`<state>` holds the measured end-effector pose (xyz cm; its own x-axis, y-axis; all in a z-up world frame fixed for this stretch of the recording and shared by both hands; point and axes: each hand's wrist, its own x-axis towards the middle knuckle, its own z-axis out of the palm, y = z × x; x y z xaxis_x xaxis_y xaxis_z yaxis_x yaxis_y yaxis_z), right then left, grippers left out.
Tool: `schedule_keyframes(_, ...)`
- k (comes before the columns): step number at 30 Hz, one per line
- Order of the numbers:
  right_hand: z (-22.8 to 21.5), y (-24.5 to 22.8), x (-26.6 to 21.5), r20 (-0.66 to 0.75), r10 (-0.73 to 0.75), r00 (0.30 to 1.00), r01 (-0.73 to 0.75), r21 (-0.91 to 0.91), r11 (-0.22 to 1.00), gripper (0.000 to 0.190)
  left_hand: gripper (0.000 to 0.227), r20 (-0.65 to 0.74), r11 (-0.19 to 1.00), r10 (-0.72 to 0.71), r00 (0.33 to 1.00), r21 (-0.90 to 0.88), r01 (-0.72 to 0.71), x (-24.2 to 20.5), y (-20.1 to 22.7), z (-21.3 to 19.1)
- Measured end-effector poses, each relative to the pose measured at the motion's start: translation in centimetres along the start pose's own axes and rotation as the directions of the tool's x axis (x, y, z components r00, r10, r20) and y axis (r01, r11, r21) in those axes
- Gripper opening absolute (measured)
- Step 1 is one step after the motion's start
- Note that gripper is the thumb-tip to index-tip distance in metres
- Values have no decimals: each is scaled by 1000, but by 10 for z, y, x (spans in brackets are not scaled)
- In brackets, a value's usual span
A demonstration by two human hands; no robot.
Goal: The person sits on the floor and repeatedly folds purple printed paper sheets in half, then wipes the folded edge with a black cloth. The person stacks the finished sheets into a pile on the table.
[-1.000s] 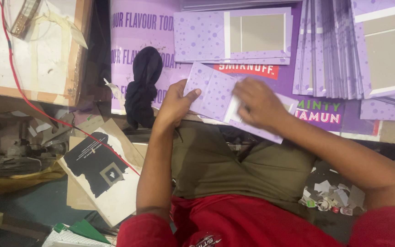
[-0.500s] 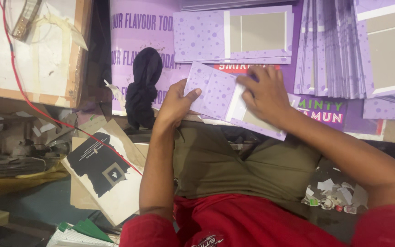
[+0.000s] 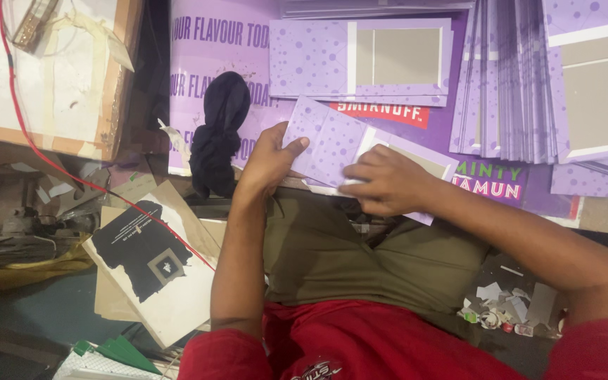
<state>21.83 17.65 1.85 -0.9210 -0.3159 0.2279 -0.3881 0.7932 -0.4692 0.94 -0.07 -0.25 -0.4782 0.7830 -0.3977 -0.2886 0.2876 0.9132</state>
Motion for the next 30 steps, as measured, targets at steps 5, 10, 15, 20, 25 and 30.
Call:
schedule_keyframes(5,-6,4,-2,-191,276,942,-287,-29,958,30,35,14,1000,25,1000,5,-25,0,2,0)
schedule_keyframes(10,2,8,6,-378,489,786,-572,-144,808,25,36,30,998,55,998,31,-56,-1,6,1)
schedule_keyframes(15,1,8,9,-435,500,749,-609,-152,779,22,41,-43,987,-161,986,12,162,-6,4,2)
schedule_keyframes(20,7,-13,24,-425,333,842,-405,-89,910,21,42,30,980,-83,996,183,76,-11,18,6)
schedule_keyframes(25,29,-30,41,-299,213,930,-195,90,977,27,44,-126,745,-170,977,633,211,-26,36,28)
schedule_keyframes(30,26,-29,34,-155,216,964,-203,98,974,21,51,-241,536,22,970,822,192,-30,49,38)
